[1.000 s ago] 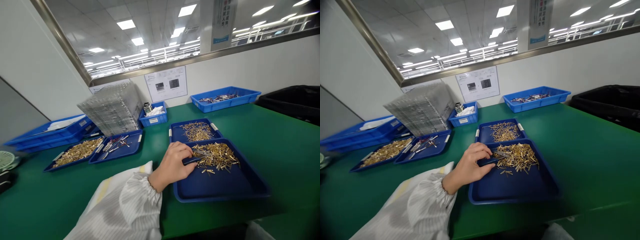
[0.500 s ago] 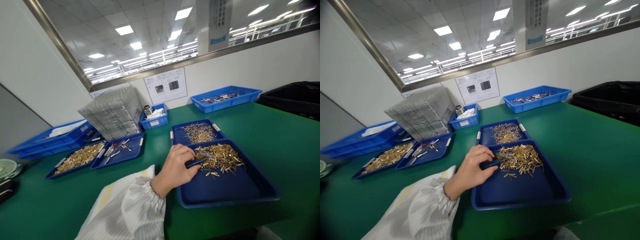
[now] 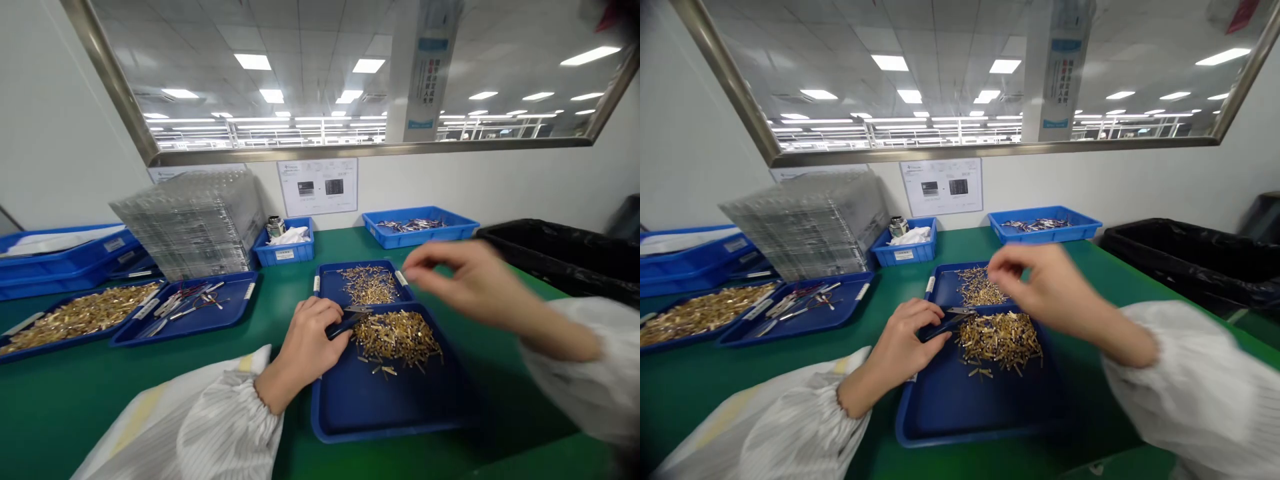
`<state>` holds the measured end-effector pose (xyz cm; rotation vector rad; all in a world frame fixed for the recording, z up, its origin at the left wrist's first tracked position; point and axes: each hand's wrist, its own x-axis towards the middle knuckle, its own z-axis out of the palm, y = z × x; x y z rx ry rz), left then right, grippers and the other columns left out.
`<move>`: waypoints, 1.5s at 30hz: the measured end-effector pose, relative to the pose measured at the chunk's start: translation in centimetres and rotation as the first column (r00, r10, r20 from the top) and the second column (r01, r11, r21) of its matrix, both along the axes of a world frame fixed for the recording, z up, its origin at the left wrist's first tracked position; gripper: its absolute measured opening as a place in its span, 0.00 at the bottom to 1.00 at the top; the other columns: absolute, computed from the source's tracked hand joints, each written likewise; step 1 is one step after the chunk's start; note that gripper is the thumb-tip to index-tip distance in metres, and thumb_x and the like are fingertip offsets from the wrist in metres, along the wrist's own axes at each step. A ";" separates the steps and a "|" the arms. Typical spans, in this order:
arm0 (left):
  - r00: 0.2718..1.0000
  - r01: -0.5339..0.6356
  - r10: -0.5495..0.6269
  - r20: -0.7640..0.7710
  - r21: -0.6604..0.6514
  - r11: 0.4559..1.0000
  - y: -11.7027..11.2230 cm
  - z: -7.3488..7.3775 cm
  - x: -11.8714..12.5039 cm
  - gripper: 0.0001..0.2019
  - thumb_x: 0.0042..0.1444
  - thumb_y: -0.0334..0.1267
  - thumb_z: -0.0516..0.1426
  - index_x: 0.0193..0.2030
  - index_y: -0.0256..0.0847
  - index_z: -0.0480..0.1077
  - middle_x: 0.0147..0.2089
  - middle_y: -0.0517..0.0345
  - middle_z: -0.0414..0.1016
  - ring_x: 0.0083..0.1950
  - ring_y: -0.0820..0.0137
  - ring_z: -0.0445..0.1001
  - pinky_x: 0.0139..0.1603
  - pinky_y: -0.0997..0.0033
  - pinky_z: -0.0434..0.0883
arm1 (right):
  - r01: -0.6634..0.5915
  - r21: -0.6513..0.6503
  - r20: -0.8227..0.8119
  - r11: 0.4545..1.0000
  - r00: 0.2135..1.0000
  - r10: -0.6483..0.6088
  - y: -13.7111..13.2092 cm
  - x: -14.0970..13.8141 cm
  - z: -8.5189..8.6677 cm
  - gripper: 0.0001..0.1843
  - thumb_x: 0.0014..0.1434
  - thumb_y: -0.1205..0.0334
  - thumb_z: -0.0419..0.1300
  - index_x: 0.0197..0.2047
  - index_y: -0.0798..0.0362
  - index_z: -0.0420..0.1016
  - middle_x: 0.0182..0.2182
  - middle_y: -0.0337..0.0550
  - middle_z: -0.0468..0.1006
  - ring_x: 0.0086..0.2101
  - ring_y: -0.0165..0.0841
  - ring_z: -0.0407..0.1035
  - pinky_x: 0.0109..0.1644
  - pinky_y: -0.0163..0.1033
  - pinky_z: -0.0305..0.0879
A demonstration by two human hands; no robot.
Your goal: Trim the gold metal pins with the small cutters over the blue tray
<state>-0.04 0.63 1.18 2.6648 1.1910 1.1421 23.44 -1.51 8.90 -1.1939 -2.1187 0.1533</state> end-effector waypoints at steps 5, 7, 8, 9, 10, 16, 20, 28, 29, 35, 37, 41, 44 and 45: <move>0.999 -0.033 0.033 -0.005 -0.003 0.999 0.3 -0.1 -0.2 0.06 0.46 0.32 0.60 0.25 0.40 0.65 0.34 0.57 0.74 0.35 0.64 0.70 0.37 0.60 0.66 | -0.113 -0.174 0.176 0.978 0.974 0.144 3.5 -2.0 -4.4 0.05 0.52 0.72 0.59 0.29 0.54 0.75 0.24 0.37 0.72 0.25 0.27 0.64 0.29 0.33 0.58; 0.999 -0.040 0.040 -0.007 -0.013 0.999 0.3 -0.2 -0.2 0.06 0.46 0.32 0.60 0.25 0.40 0.65 0.34 0.57 0.74 0.36 0.64 0.70 0.37 0.60 0.65 | -0.119 -0.200 0.185 0.973 0.970 0.157 4.1 -2.3 -6.2 0.04 0.50 0.72 0.60 0.28 0.54 0.74 0.23 0.37 0.72 0.24 0.28 0.63 0.28 0.33 0.57; 0.999 -0.043 0.043 -0.007 -0.019 0.999 0.3 -0.2 -0.3 0.06 0.46 0.32 0.60 0.25 0.40 0.65 0.34 0.57 0.74 0.36 0.64 0.70 0.38 0.59 0.65 | -0.122 -0.212 0.185 0.970 0.969 0.162 4.2 -2.3 -7.0 0.04 0.50 0.72 0.60 0.27 0.54 0.74 0.24 0.37 0.71 0.24 0.28 0.64 0.28 0.33 0.57; 0.999 -0.044 0.044 -0.008 -0.026 0.999 0.3 -0.2 -0.3 0.06 0.46 0.31 0.60 0.25 0.40 0.65 0.34 0.57 0.74 0.36 0.64 0.70 0.38 0.59 0.65 | -0.124 -0.224 0.182 0.967 0.969 0.167 4.2 -2.3 -7.6 0.05 0.50 0.72 0.60 0.26 0.54 0.73 0.24 0.37 0.71 0.25 0.28 0.64 0.29 0.33 0.57; 0.999 -0.044 0.044 -0.008 -0.032 0.999 0.2 -0.2 -0.3 0.06 0.46 0.31 0.60 0.25 0.40 0.65 0.34 0.57 0.74 0.37 0.64 0.70 0.39 0.59 0.65 | -0.126 -0.235 0.177 0.964 0.969 0.170 4.1 -2.3 -8.1 0.06 0.50 0.73 0.58 0.25 0.54 0.73 0.24 0.37 0.72 0.25 0.28 0.65 0.30 0.33 0.57; 1.000 -0.009 0.008 -0.013 -0.075 0.997 0.0 -0.2 -0.2 0.06 0.46 0.30 0.60 0.26 0.40 0.66 0.34 0.58 0.73 0.38 0.64 0.70 0.41 0.58 0.65 | -0.112 -0.251 0.087 0.961 0.987 0.137 3.6 -1.8 -8.4 0.11 0.57 0.75 0.50 0.29 0.54 0.70 0.28 0.39 0.71 0.30 0.30 0.65 0.33 0.33 0.58; 1.000 0.005 -0.007 -0.015 -0.106 0.994 0.0 -0.2 -0.3 0.05 0.47 0.30 0.60 0.27 0.40 0.66 0.34 0.59 0.73 0.39 0.64 0.69 0.42 0.58 0.65 | -0.076 -0.292 0.073 0.953 0.992 0.101 3.4 -1.7 -8.3 0.09 0.57 0.73 0.51 0.32 0.53 0.70 0.30 0.39 0.71 0.30 0.30 0.66 0.34 0.34 0.59; 0.999 -0.010 0.006 -0.035 -0.124 0.992 -0.1 -0.2 -0.2 0.03 0.48 0.31 0.59 0.27 0.40 0.68 0.35 0.58 0.73 0.41 0.62 0.68 0.44 0.57 0.65 | -0.074 -0.320 0.113 0.944 0.987 0.116 3.0 -2.0 -8.8 0.11 0.60 0.72 0.49 0.30 0.54 0.70 0.29 0.41 0.68 0.29 0.30 0.65 0.34 0.35 0.60; 0.999 -0.011 0.006 -0.038 -0.137 0.991 -0.1 -0.2 -0.2 0.03 0.48 0.31 0.59 0.27 0.40 0.68 0.35 0.58 0.73 0.41 0.62 0.68 0.44 0.57 0.65 | -0.087 -0.311 0.087 0.946 0.989 0.119 2.9 -2.1 -8.6 0.11 0.60 0.72 0.48 0.31 0.54 0.69 0.29 0.41 0.68 0.29 0.30 0.65 0.33 0.35 0.60; 0.997 0.063 -0.070 -0.035 -0.180 0.982 -0.6 0.0 -0.1 0.03 0.49 0.31 0.59 0.28 0.39 0.68 0.36 0.58 0.73 0.43 0.63 0.66 0.47 0.58 0.64 | -0.121 -0.279 0.040 0.953 0.990 0.137 2.2 -2.5 -7.8 0.11 0.62 0.72 0.47 0.33 0.55 0.68 0.30 0.42 0.67 0.29 0.31 0.64 0.33 0.36 0.60; 0.995 0.082 -0.090 -0.037 -0.177 0.981 -0.8 -0.1 -0.1 0.02 0.50 0.32 0.58 0.29 0.39 0.68 0.36 0.58 0.72 0.44 0.62 0.66 0.48 0.57 0.63 | -0.125 -0.281 0.053 0.952 0.988 0.145 2.2 -2.6 -8.0 0.11 0.62 0.72 0.47 0.33 0.54 0.68 0.30 0.42 0.67 0.29 0.31 0.64 0.33 0.36 0.61; 0.993 0.097 -0.108 -0.054 -0.173 0.980 -1.0 -0.1 -0.1 0.03 0.51 0.32 0.58 0.28 0.39 0.68 0.37 0.57 0.72 0.43 0.62 0.65 0.48 0.56 0.62 | -0.152 -0.284 0.067 0.947 0.982 0.178 2.3 -2.6 -8.2 0.11 0.61 0.73 0.47 0.34 0.54 0.68 0.30 0.41 0.67 0.30 0.31 0.64 0.34 0.36 0.60; 0.991 0.077 -0.095 -0.092 -0.188 0.979 -1.1 0.0 -0.1 0.02 0.52 0.32 0.57 0.29 0.39 0.69 0.36 0.57 0.72 0.39 0.63 0.65 0.44 0.55 0.62 | -0.172 -0.294 0.013 0.940 0.983 0.184 2.3 -2.5 -8.2 0.11 0.61 0.73 0.47 0.34 0.54 0.68 0.30 0.40 0.68 0.30 0.30 0.65 0.34 0.35 0.60; 0.991 0.068 -0.088 -0.100 -0.191 0.979 -1.2 0.1 0.0 0.02 0.52 0.32 0.57 0.29 0.39 0.69 0.35 0.57 0.72 0.38 0.63 0.65 0.42 0.55 0.62 | -0.178 -0.298 -0.017 0.938 0.983 0.181 2.4 -2.5 -8.2 0.11 0.61 0.73 0.48 0.34 0.54 0.68 0.30 0.40 0.69 0.30 0.29 0.65 0.34 0.35 0.60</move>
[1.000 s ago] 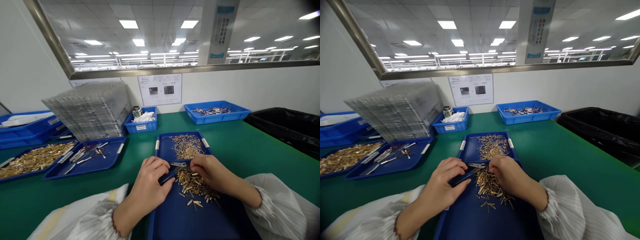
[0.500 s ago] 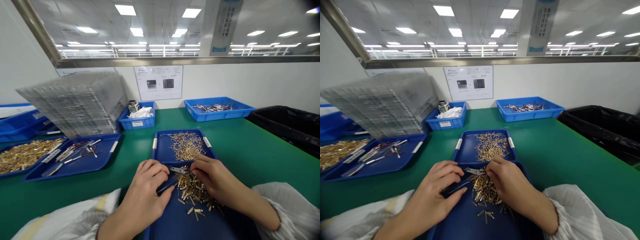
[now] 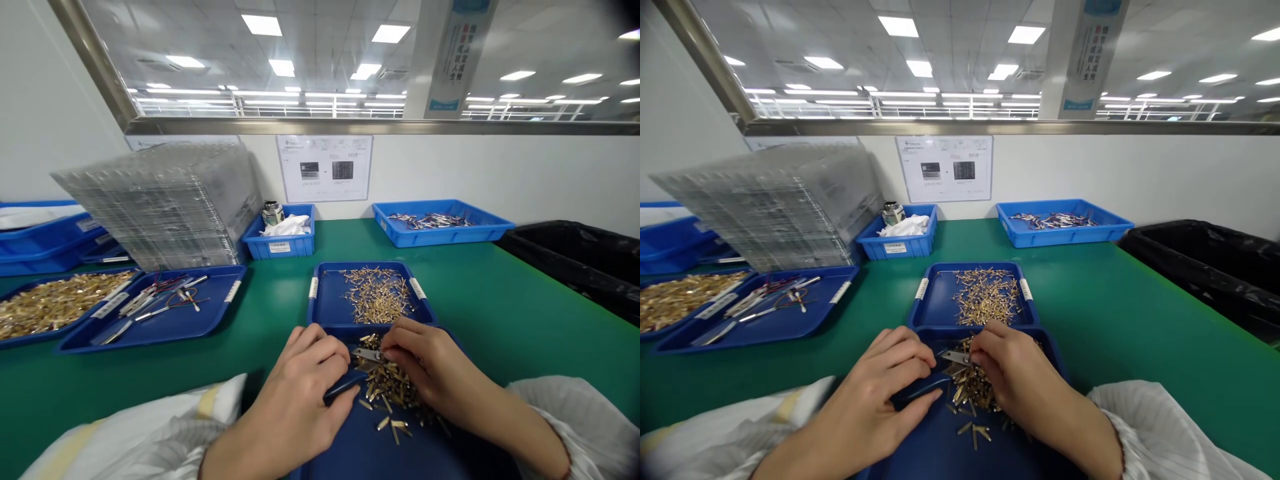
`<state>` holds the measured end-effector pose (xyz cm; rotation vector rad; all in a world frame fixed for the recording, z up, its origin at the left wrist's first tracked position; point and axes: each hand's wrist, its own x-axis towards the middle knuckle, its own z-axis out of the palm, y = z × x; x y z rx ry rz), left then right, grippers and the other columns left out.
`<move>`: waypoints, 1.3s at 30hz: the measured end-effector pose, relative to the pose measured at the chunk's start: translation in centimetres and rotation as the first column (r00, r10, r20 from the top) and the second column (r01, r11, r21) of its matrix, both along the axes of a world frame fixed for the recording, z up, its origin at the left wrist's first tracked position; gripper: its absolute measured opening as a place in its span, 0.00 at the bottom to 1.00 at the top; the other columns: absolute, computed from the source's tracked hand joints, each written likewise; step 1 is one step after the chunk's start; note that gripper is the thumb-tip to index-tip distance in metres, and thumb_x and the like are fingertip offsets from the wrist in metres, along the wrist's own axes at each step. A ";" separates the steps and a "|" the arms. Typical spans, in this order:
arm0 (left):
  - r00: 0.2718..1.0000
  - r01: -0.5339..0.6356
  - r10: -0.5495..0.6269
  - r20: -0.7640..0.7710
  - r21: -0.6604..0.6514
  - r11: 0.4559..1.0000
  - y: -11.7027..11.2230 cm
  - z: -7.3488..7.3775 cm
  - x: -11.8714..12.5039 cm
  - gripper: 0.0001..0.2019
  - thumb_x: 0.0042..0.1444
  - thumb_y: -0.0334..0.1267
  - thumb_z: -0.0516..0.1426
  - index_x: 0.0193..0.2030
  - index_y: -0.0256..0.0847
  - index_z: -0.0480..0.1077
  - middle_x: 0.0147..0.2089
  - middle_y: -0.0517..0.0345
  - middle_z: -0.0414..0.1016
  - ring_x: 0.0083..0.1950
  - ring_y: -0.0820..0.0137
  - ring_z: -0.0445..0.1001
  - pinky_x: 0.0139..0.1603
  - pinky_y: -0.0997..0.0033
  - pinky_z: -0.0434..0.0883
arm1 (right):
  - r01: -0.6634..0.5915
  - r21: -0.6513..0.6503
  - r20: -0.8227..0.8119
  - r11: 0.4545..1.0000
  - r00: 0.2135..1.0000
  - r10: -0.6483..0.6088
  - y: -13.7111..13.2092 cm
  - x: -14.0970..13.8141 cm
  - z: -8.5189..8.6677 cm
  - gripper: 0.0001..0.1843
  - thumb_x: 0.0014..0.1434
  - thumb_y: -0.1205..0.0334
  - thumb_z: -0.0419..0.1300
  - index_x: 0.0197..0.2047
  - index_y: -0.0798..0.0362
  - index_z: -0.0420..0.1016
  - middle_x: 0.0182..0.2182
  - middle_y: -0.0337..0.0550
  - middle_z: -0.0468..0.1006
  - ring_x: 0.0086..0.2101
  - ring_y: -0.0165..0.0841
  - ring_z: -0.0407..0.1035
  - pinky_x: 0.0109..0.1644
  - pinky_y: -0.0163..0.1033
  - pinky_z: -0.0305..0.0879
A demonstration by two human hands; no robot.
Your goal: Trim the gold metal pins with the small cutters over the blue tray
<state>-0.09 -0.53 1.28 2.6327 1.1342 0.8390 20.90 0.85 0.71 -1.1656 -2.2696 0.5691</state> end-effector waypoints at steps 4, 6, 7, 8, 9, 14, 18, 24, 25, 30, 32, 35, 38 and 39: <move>1.000 -0.008 0.008 0.009 0.021 1.000 0.0 0.2 0.0 0.02 0.52 0.32 0.57 0.29 0.39 0.69 0.34 0.57 0.72 0.37 0.64 0.65 0.41 0.57 0.62 | 0.011 -0.031 -0.074 0.999 0.997 -0.013 0.0 -0.1 0.2 0.10 0.58 0.74 0.50 0.33 0.53 0.69 0.29 0.38 0.70 0.30 0.29 0.65 0.33 0.33 0.59; 1.000 0.000 -0.001 0.030 0.042 0.999 0.1 0.2 0.1 0.02 0.52 0.31 0.57 0.29 0.39 0.69 0.34 0.57 0.72 0.37 0.64 0.65 0.40 0.57 0.62 | 0.030 -0.039 -0.099 0.999 0.995 -0.034 -0.1 -0.2 0.3 0.09 0.56 0.75 0.51 0.31 0.54 0.69 0.28 0.38 0.70 0.28 0.28 0.64 0.31 0.33 0.58; 0.999 0.005 -0.007 0.044 0.056 0.998 0.1 0.2 0.1 0.02 0.52 0.31 0.57 0.29 0.39 0.69 0.34 0.57 0.73 0.37 0.64 0.65 0.40 0.58 0.62 | 0.042 -0.042 -0.117 0.998 0.992 -0.047 -0.2 -0.3 0.4 0.09 0.54 0.76 0.52 0.29 0.54 0.68 0.27 0.37 0.69 0.27 0.28 0.64 0.30 0.32 0.57; 0.998 0.010 -0.015 0.061 0.072 0.997 0.0 0.2 0.1 0.02 0.52 0.31 0.57 0.29 0.39 0.69 0.34 0.57 0.73 0.37 0.64 0.65 0.40 0.58 0.62 | 0.057 -0.041 -0.137 0.998 0.989 -0.062 -0.3 -0.4 0.4 0.09 0.53 0.77 0.52 0.28 0.54 0.67 0.26 0.37 0.69 0.27 0.28 0.63 0.29 0.32 0.57; 0.997 0.013 -0.020 0.080 0.089 0.996 -0.1 0.2 0.1 0.02 0.52 0.30 0.57 0.29 0.39 0.69 0.34 0.57 0.73 0.37 0.64 0.65 0.40 0.58 0.62 | 0.073 -0.035 -0.160 0.997 0.984 -0.078 -0.4 -0.4 0.5 0.09 0.51 0.77 0.52 0.27 0.54 0.67 0.25 0.36 0.68 0.26 0.27 0.63 0.28 0.32 0.56; 0.980 0.017 -0.049 0.195 0.166 0.986 -0.4 0.4 0.4 0.03 0.51 0.28 0.58 0.30 0.38 0.68 0.33 0.57 0.73 0.38 0.64 0.66 0.40 0.59 0.63 | 0.112 -0.057 -0.316 0.992 0.941 -0.124 -0.5 -0.4 0.5 0.08 0.51 0.76 0.52 0.25 0.54 0.64 0.23 0.35 0.66 0.25 0.27 0.60 0.28 0.32 0.55; 0.964 0.008 -0.037 0.264 0.109 0.994 -0.4 0.4 0.6 0.03 0.50 0.27 0.59 0.30 0.38 0.68 0.33 0.56 0.72 0.36 0.66 0.67 0.37 0.61 0.64 | 0.061 -0.223 -0.423 0.973 0.893 -0.153 -0.3 -0.3 0.5 0.08 0.54 0.71 0.51 0.24 0.54 0.62 0.21 0.34 0.64 0.23 0.26 0.56 0.25 0.31 0.54; 0.986 0.063 -0.065 0.154 0.017 0.998 -0.1 0.2 0.2 0.04 0.49 0.29 0.59 0.27 0.38 0.67 0.33 0.57 0.71 0.36 0.66 0.66 0.39 0.61 0.64 | 0.030 -0.006 -0.093 1.000 0.995 -0.030 -0.5 -0.1 1.1 0.08 0.48 0.77 0.52 0.27 0.54 0.65 0.25 0.36 0.67 0.27 0.28 0.60 0.30 0.33 0.55; 0.990 0.068 -0.069 0.123 0.018 0.998 -0.1 0.2 0.2 0.04 0.50 0.29 0.58 0.27 0.38 0.67 0.34 0.57 0.72 0.36 0.66 0.65 0.40 0.59 0.64 | 0.010 0.046 -0.034 0.999 0.999 -0.009 -0.5 -0.1 1.1 0.09 0.47 0.78 0.52 0.27 0.55 0.65 0.25 0.36 0.67 0.27 0.28 0.60 0.32 0.34 0.55; 0.995 0.095 -0.096 0.008 0.082 0.992 -0.2 0.4 0.2 0.05 0.53 0.31 0.56 0.27 0.37 0.67 0.36 0.56 0.72 0.39 0.65 0.64 0.42 0.57 0.63 | -0.033 0.204 0.125 0.978 0.992 0.007 -0.4 -0.1 0.5 0.07 0.47 0.76 0.53 0.27 0.55 0.66 0.25 0.38 0.68 0.28 0.30 0.61 0.37 0.38 0.56; 0.995 0.102 -0.100 -0.025 0.110 0.989 -0.3 0.4 0.2 0.06 0.55 0.31 0.55 0.27 0.37 0.68 0.36 0.56 0.73 0.40 0.64 0.64 0.44 0.56 0.63 | -0.039 0.232 0.149 0.972 0.989 0.004 -0.3 -0.2 0.3 0.06 0.48 0.75 0.53 0.26 0.55 0.66 0.25 0.38 0.68 0.28 0.30 0.61 0.38 0.38 0.56; 0.994 0.104 -0.101 -0.034 0.127 0.986 -0.3 0.3 0.2 0.06 0.55 0.31 0.55 0.27 0.37 0.68 0.36 0.55 0.73 0.40 0.63 0.65 0.44 0.55 0.63 | -0.046 0.207 0.165 0.977 0.986 0.012 -0.3 -0.1 0.5 0.07 0.47 0.76 0.54 0.26 0.55 0.65 0.24 0.37 0.68 0.27 0.29 0.61 0.38 0.38 0.56; 0.996 0.089 -0.090 0.004 0.120 0.989 -0.3 0.1 0.1 0.05 0.54 0.31 0.55 0.28 0.37 0.68 0.35 0.56 0.73 0.40 0.63 0.65 0.43 0.56 0.64 | -0.054 0.143 0.130 0.988 0.991 0.036 -0.4 0.1 1.0 0.07 0.50 0.75 0.54 0.27 0.54 0.66 0.25 0.37 0.69 0.27 0.29 0.62 0.37 0.37 0.57; 0.997 0.078 -0.080 0.021 0.114 0.991 -0.2 0.1 0.1 0.04 0.53 0.31 0.56 0.28 0.38 0.68 0.35 0.56 0.73 0.40 0.63 0.65 0.43 0.56 0.64 | -0.058 0.128 0.113 0.990 0.993 0.044 -0.3 0.2 1.2 0.07 0.52 0.74 0.54 0.28 0.54 0.66 0.25 0.37 0.70 0.28 0.29 0.63 0.36 0.36 0.58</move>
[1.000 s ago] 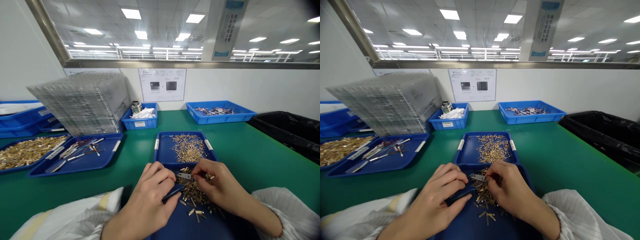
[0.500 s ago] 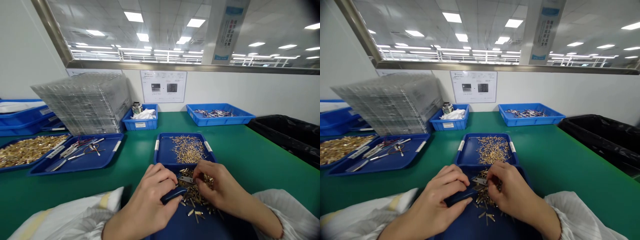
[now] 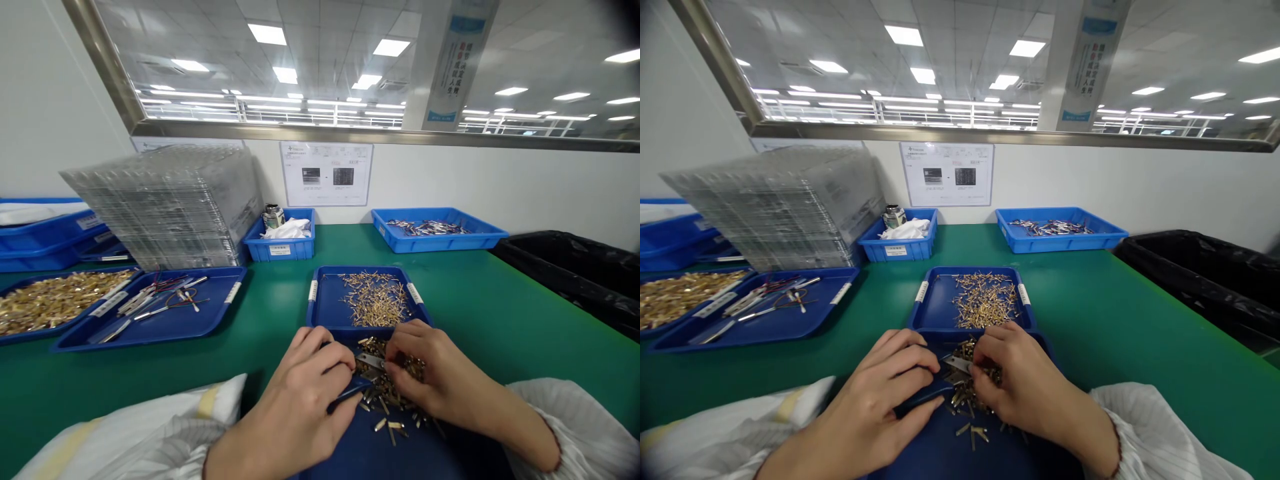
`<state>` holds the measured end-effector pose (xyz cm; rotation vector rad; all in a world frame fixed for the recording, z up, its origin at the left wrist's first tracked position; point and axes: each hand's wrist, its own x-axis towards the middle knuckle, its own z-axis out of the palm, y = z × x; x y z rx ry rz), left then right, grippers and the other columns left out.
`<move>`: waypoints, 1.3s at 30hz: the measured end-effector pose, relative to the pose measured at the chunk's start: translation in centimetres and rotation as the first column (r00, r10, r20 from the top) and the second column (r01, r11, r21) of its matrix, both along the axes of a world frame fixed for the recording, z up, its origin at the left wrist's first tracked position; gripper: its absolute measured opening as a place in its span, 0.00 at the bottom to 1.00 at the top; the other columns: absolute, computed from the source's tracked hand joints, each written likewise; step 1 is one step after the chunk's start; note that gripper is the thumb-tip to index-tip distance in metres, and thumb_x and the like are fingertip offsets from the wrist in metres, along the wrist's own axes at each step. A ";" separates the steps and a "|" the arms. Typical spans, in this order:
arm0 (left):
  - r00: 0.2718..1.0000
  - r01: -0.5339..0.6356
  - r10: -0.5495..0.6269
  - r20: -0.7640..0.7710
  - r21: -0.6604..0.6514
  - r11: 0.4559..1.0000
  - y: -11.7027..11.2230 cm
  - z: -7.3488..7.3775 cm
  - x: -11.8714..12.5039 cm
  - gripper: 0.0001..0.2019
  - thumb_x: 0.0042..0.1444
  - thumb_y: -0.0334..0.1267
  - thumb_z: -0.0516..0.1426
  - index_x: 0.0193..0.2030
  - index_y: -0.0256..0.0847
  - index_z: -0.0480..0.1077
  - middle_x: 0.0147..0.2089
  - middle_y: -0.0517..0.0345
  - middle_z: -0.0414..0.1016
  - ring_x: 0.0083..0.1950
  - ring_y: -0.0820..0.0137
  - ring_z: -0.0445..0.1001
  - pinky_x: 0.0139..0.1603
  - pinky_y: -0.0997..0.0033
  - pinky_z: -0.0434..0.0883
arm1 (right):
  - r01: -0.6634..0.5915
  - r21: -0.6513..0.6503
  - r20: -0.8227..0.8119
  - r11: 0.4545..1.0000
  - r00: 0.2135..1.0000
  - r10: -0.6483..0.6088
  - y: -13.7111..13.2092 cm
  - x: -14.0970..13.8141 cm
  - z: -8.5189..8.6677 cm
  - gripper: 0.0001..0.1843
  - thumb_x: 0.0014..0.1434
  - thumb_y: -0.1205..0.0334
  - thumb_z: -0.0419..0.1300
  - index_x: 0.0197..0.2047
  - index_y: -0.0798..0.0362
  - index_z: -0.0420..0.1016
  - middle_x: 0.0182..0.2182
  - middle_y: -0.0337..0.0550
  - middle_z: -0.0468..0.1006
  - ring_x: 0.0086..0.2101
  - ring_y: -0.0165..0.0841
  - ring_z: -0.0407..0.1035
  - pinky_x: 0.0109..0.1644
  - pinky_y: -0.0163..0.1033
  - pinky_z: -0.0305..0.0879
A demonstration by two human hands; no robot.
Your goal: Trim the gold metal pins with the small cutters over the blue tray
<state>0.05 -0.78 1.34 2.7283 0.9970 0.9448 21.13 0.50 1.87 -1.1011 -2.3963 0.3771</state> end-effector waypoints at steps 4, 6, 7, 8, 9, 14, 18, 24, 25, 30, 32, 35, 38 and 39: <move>0.995 -0.081 0.082 0.049 -0.028 0.996 0.3 -0.2 0.0 0.02 0.51 0.31 0.57 0.28 0.38 0.68 0.35 0.56 0.73 0.40 0.63 0.66 0.43 0.57 0.64 | 0.103 0.032 -0.131 0.994 0.986 -0.098 0.7 0.6 -0.1 0.07 0.58 0.72 0.51 0.31 0.53 0.68 0.28 0.40 0.71 0.30 0.31 0.66 0.33 0.35 0.60; 0.988 -0.137 0.138 0.073 -0.023 0.990 0.6 -0.2 0.0 0.02 0.50 0.31 0.58 0.28 0.39 0.69 0.35 0.55 0.73 0.40 0.62 0.67 0.42 0.57 0.65 | 0.231 0.084 -0.213 0.969 0.954 -0.209 1.1 0.8 -0.5 0.08 0.58 0.71 0.50 0.38 0.54 0.69 0.32 0.43 0.73 0.32 0.33 0.67 0.35 0.36 0.62; 0.983 -0.164 0.164 0.085 -0.018 0.986 0.7 -0.2 0.0 0.02 0.50 0.31 0.58 0.27 0.39 0.69 0.35 0.55 0.73 0.39 0.62 0.67 0.42 0.57 0.65 | 0.260 0.095 -0.228 0.961 0.945 -0.234 1.3 0.9 -0.6 0.10 0.58 0.71 0.50 0.41 0.54 0.68 0.34 0.44 0.73 0.34 0.34 0.68 0.36 0.37 0.63; 0.977 -0.189 0.189 0.096 -0.012 0.982 0.8 -0.2 0.0 0.03 0.49 0.31 0.57 0.27 0.39 0.68 0.34 0.55 0.73 0.39 0.62 0.68 0.41 0.57 0.65 | 0.251 0.092 -0.220 0.964 0.949 -0.226 1.3 0.9 -0.7 0.11 0.58 0.72 0.50 0.43 0.54 0.68 0.35 0.45 0.73 0.35 0.34 0.68 0.38 0.37 0.63; 0.972 -0.212 0.211 0.104 -0.005 0.977 0.9 -0.2 0.0 0.03 0.49 0.30 0.57 0.26 0.39 0.68 0.34 0.55 0.73 0.39 0.62 0.68 0.41 0.57 0.65 | 0.205 0.072 -0.190 0.976 0.964 -0.188 1.2 0.9 -0.8 0.12 0.58 0.72 0.50 0.44 0.53 0.69 0.36 0.45 0.73 0.36 0.34 0.68 0.39 0.38 0.63; 0.956 -0.271 0.266 0.121 0.022 0.962 1.0 -0.1 0.0 0.04 0.48 0.30 0.57 0.25 0.38 0.67 0.34 0.55 0.73 0.38 0.62 0.68 0.39 0.57 0.65 | -0.091 -0.086 0.014 0.992 0.996 0.093 0.0 0.0 -0.9 0.16 0.54 0.70 0.58 0.47 0.50 0.69 0.43 0.44 0.72 0.42 0.36 0.65 0.47 0.42 0.61; 0.959 -0.267 0.266 0.100 -0.002 0.964 0.9 0.0 0.0 0.04 0.48 0.30 0.57 0.24 0.39 0.67 0.34 0.55 0.73 0.38 0.62 0.69 0.39 0.57 0.66 | -0.056 -0.102 0.095 0.993 0.993 0.065 -0.1 -0.3 -1.1 0.09 0.56 0.73 0.55 0.38 0.51 0.72 0.34 0.42 0.73 0.36 0.34 0.65 0.43 0.40 0.61; 0.965 -0.246 0.248 0.084 -0.033 0.969 0.8 -0.1 0.0 0.04 0.48 0.30 0.57 0.24 0.39 0.67 0.35 0.55 0.73 0.38 0.62 0.68 0.40 0.55 0.65 | 0.007 -0.094 0.081 0.996 0.997 0.000 0.4 0.1 -1.3 0.09 0.58 0.73 0.52 0.30 0.54 0.71 0.29 0.40 0.71 0.31 0.31 0.65 0.36 0.36 0.59; 0.967 -0.241 0.243 0.077 -0.041 0.970 0.8 -0.1 0.0 0.04 0.48 0.30 0.57 0.25 0.39 0.68 0.35 0.55 0.73 0.39 0.62 0.68 0.41 0.55 0.65 | 0.012 -0.109 0.054 0.994 0.998 -0.006 0.4 0.1 -1.1 0.09 0.58 0.73 0.52 0.31 0.54 0.71 0.29 0.40 0.71 0.30 0.30 0.65 0.35 0.35 0.59; 0.981 -0.187 0.191 0.026 -0.113 0.976 0.7 -0.2 0.0 0.03 0.48 0.30 0.58 0.26 0.39 0.68 0.35 0.57 0.72 0.39 0.62 0.67 0.43 0.54 0.64 | 0.054 -0.217 -0.082 0.975 0.994 -0.073 0.0 0.1 -0.2 0.07 0.56 0.73 0.51 0.32 0.54 0.68 0.27 0.38 0.71 0.27 0.29 0.65 0.30 0.33 0.58; 0.987 -0.156 0.159 0.017 -0.127 0.980 0.6 -0.2 0.1 0.03 0.47 0.30 0.59 0.26 0.39 0.68 0.35 0.57 0.72 0.40 0.63 0.67 0.43 0.55 0.64 | 0.070 -0.270 -0.109 0.960 0.989 -0.103 -0.1 0.0 0.0 0.07 0.57 0.72 0.50 0.32 0.54 0.67 0.23 0.36 0.70 0.24 0.28 0.63 0.26 0.32 0.56; 0.993 -0.111 0.114 0.018 -0.123 0.986 0.4 -0.1 0.2 0.03 0.48 0.30 0.59 0.27 0.39 0.67 0.36 0.57 0.72 0.40 0.63 0.67 0.44 0.56 0.65 | 0.085 -0.276 -0.129 0.958 0.984 -0.124 -0.1 0.0 0.1 0.08 0.59 0.70 0.49 0.30 0.53 0.66 0.20 0.34 0.67 0.21 0.27 0.59 0.23 0.31 0.53; 0.996 -0.082 0.086 0.028 -0.113 0.990 0.4 -0.2 0.2 0.02 0.48 0.30 0.59 0.28 0.39 0.68 0.36 0.56 0.72 0.41 0.63 0.67 0.45 0.56 0.65 | 0.066 -0.187 -0.153 0.980 0.984 -0.096 0.0 0.0 0.1 0.09 0.59 0.72 0.49 0.31 0.54 0.67 0.24 0.37 0.69 0.25 0.28 0.62 0.27 0.32 0.56; 0.996 -0.075 0.079 0.032 -0.112 0.991 0.4 -0.2 0.1 0.02 0.48 0.31 0.59 0.28 0.39 0.68 0.36 0.56 0.72 0.41 0.63 0.67 0.45 0.56 0.65 | 0.053 -0.157 -0.159 0.986 0.984 -0.078 0.1 0.0 0.0 0.09 0.59 0.72 0.49 0.32 0.54 0.68 0.26 0.38 0.70 0.27 0.29 0.64 0.29 0.33 0.58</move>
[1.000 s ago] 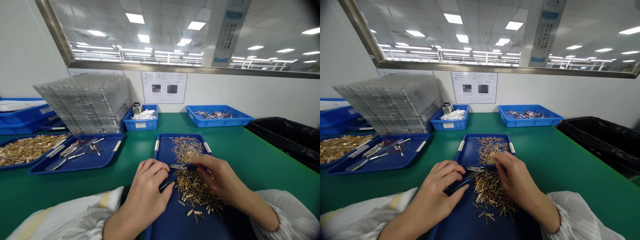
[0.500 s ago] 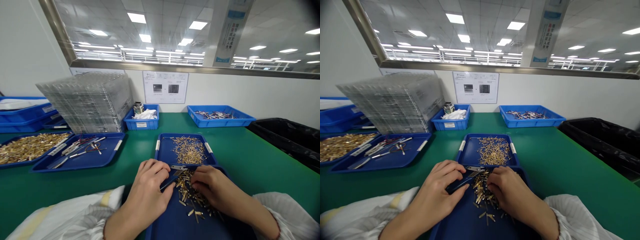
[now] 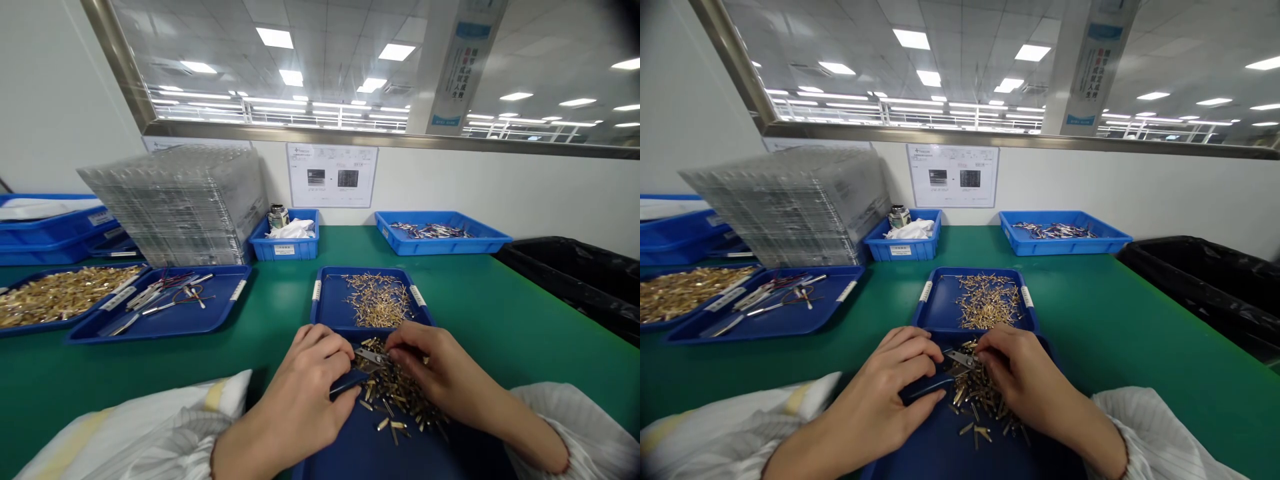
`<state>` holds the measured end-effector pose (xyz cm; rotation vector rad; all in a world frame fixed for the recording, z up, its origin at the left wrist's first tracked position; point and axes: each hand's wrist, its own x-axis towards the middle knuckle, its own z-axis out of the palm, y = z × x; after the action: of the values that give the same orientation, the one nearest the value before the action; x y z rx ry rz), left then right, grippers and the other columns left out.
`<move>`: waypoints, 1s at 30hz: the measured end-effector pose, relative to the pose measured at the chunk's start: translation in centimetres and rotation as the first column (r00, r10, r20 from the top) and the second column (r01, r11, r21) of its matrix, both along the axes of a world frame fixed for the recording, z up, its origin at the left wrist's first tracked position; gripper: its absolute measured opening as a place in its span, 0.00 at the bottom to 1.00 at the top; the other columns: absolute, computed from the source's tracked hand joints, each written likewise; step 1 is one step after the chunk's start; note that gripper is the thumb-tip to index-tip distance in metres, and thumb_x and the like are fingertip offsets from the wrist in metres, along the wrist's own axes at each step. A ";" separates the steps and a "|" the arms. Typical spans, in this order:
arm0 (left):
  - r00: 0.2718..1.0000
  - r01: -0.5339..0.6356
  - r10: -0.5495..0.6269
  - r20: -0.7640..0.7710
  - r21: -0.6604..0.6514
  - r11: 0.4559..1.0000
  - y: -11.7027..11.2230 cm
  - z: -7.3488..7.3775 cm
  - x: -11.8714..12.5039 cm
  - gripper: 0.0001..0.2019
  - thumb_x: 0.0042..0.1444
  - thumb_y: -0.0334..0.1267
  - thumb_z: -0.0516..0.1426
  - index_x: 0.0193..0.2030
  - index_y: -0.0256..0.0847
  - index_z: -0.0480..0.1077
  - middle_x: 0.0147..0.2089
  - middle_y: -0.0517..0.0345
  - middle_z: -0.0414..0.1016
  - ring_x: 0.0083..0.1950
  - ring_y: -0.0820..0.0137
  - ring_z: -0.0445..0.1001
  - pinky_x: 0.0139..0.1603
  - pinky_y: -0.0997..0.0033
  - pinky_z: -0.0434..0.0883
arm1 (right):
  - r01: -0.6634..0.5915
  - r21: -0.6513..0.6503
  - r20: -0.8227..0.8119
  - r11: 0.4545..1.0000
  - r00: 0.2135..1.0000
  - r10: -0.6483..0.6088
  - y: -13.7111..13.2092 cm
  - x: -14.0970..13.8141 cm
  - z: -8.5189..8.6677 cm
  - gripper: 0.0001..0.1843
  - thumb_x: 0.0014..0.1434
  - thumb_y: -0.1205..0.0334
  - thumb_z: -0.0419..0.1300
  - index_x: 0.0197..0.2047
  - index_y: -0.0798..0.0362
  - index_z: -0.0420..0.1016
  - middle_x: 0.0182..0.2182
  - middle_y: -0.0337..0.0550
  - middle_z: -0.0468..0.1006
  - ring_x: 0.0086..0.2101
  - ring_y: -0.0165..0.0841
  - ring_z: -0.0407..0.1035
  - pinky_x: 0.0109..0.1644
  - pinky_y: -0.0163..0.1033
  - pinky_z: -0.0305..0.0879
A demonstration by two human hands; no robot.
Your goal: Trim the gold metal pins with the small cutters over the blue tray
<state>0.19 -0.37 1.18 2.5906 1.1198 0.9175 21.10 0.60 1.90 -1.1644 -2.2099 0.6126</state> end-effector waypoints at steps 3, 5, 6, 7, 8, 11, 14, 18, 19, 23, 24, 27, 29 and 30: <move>1.000 0.013 -0.013 0.014 0.006 1.000 0.0 0.0 0.0 0.03 0.49 0.31 0.58 0.28 0.39 0.68 0.36 0.56 0.72 0.41 0.62 0.67 0.45 0.56 0.65 | -0.041 0.047 0.000 0.998 0.999 0.041 0.1 0.1 -0.2 0.12 0.59 0.75 0.48 0.34 0.54 0.70 0.30 0.42 0.70 0.31 0.30 0.66 0.33 0.34 0.61; 1.000 0.013 -0.013 0.019 0.005 1.000 0.1 0.0 0.0 0.03 0.49 0.31 0.59 0.27 0.39 0.67 0.36 0.56 0.72 0.41 0.62 0.66 0.45 0.56 0.65 | -0.067 0.048 0.002 0.997 0.998 0.067 0.0 0.1 -0.4 0.13 0.60 0.76 0.47 0.36 0.54 0.70 0.32 0.42 0.70 0.32 0.30 0.66 0.34 0.34 0.61; 1.000 0.012 -0.012 0.021 0.004 1.000 0.1 0.0 0.0 0.03 0.49 0.30 0.59 0.27 0.39 0.67 0.36 0.57 0.72 0.41 0.62 0.66 0.45 0.56 0.65 | -0.079 0.047 0.002 0.996 0.997 0.079 0.0 0.2 -0.4 0.14 0.60 0.76 0.47 0.37 0.53 0.70 0.33 0.42 0.70 0.32 0.30 0.67 0.34 0.34 0.62; 1.000 0.013 -0.013 0.020 0.003 1.000 0.0 0.0 0.0 0.04 0.49 0.30 0.59 0.27 0.39 0.67 0.36 0.57 0.72 0.42 0.62 0.66 0.45 0.56 0.64 | -0.090 0.046 0.002 0.995 0.996 0.090 0.0 0.2 -0.5 0.14 0.60 0.77 0.47 0.39 0.53 0.70 0.34 0.42 0.71 0.33 0.30 0.67 0.35 0.34 0.62; 1.000 0.013 -0.013 0.017 0.001 1.000 0.0 0.0 0.0 0.04 0.49 0.30 0.59 0.27 0.38 0.67 0.36 0.57 0.72 0.42 0.63 0.66 0.46 0.56 0.64 | -0.100 0.044 0.006 0.994 0.995 0.100 0.0 0.2 -0.6 0.15 0.60 0.77 0.46 0.42 0.52 0.69 0.35 0.42 0.71 0.34 0.30 0.67 0.36 0.34 0.62; 1.000 0.026 -0.026 0.006 0.021 0.999 0.0 0.0 0.0 0.04 0.49 0.30 0.59 0.27 0.39 0.67 0.37 0.57 0.72 0.43 0.62 0.66 0.47 0.55 0.63 | -0.114 0.044 0.034 0.993 0.993 0.112 0.0 0.2 -0.9 0.19 0.60 0.77 0.46 0.48 0.49 0.66 0.37 0.41 0.71 0.35 0.31 0.68 0.38 0.36 0.63; 0.999 0.024 -0.023 -0.031 0.036 0.999 -0.2 0.1 0.0 0.04 0.50 0.31 0.58 0.27 0.39 0.67 0.36 0.56 0.72 0.41 0.62 0.66 0.45 0.55 0.63 | -0.098 0.060 0.024 0.993 0.995 0.097 0.0 0.2 -1.0 0.18 0.60 0.76 0.48 0.50 0.49 0.64 0.37 0.41 0.72 0.36 0.32 0.68 0.39 0.36 0.63; 0.996 -0.012 0.013 -0.093 0.005 1.000 -0.4 0.4 -0.1 0.03 0.52 0.32 0.56 0.28 0.39 0.67 0.34 0.56 0.71 0.38 0.63 0.65 0.42 0.57 0.64 | -0.033 0.049 -0.032 0.998 0.999 0.034 -0.1 0.0 -0.7 0.11 0.59 0.75 0.50 0.40 0.52 0.68 0.33 0.41 0.71 0.33 0.31 0.67 0.36 0.35 0.62; 0.995 -0.014 0.014 -0.095 0.003 1.000 -0.4 0.4 -0.1 0.03 0.53 0.32 0.56 0.29 0.39 0.67 0.34 0.57 0.71 0.38 0.63 0.65 0.42 0.57 0.63 | -0.027 0.037 -0.032 0.999 0.999 0.028 -0.1 0.0 -0.6 0.10 0.59 0.75 0.50 0.37 0.53 0.69 0.31 0.40 0.71 0.32 0.30 0.67 0.35 0.34 0.61; 0.997 -0.005 0.007 -0.076 0.025 1.000 -0.4 0.3 -0.1 0.04 0.53 0.32 0.56 0.28 0.39 0.67 0.35 0.57 0.72 0.38 0.64 0.65 0.41 0.58 0.63 | -0.020 0.015 -0.019 1.000 1.000 0.020 -0.3 -0.1 -0.2 0.10 0.57 0.76 0.50 0.32 0.54 0.69 0.29 0.40 0.70 0.30 0.29 0.65 0.32 0.34 0.59; 0.998 0.002 0.000 -0.062 0.038 0.999 -0.3 0.3 -0.1 0.04 0.53 0.32 0.56 0.28 0.39 0.67 0.35 0.56 0.72 0.38 0.64 0.65 0.40 0.59 0.63 | -0.013 0.013 -0.019 1.000 1.000 0.014 -0.3 -0.1 -0.2 0.10 0.56 0.76 0.50 0.31 0.54 0.68 0.28 0.39 0.70 0.29 0.29 0.65 0.32 0.34 0.59; 1.000 0.027 -0.028 0.006 0.099 0.995 -0.2 0.1 -0.1 0.04 0.52 0.31 0.57 0.28 0.38 0.67 0.35 0.56 0.72 0.39 0.63 0.65 0.41 0.59 0.63 | 0.015 0.007 -0.040 1.000 0.999 -0.014 -0.4 -0.1 -0.2 0.09 0.53 0.77 0.51 0.29 0.54 0.67 0.26 0.37 0.69 0.27 0.28 0.64 0.31 0.33 0.58; 0.998 0.038 -0.045 0.050 0.138 0.990 -0.2 0.1 0.0 0.04 0.52 0.31 0.57 0.28 0.38 0.67 0.35 0.56 0.72 0.39 0.63 0.65 0.41 0.59 0.63 | 0.039 0.002 -0.070 0.999 0.997 -0.039 -0.5 -0.1 -0.1 0.09 0.52 0.77 0.52 0.28 0.54 0.65 0.25 0.36 0.68 0.27 0.28 0.63 0.30 0.33 0.57; 0.996 0.044 -0.054 0.064 0.151 0.988 -0.2 0.2 0.0 0.04 0.52 0.31 0.57 0.28 0.37 0.67 0.34 0.56 0.72 0.39 0.63 0.65 0.41 0.59 0.63 | 0.053 0.001 -0.087 0.999 0.995 -0.053 -0.5 -0.1 -0.1 0.09 0.51 0.77 0.52 0.27 0.54 0.64 0.25 0.36 0.68 0.26 0.28 0.62 0.30 0.32 0.57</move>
<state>0.20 -0.60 1.35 2.6682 1.0011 1.1088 20.99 0.07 1.77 -1.1691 -2.1001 0.6254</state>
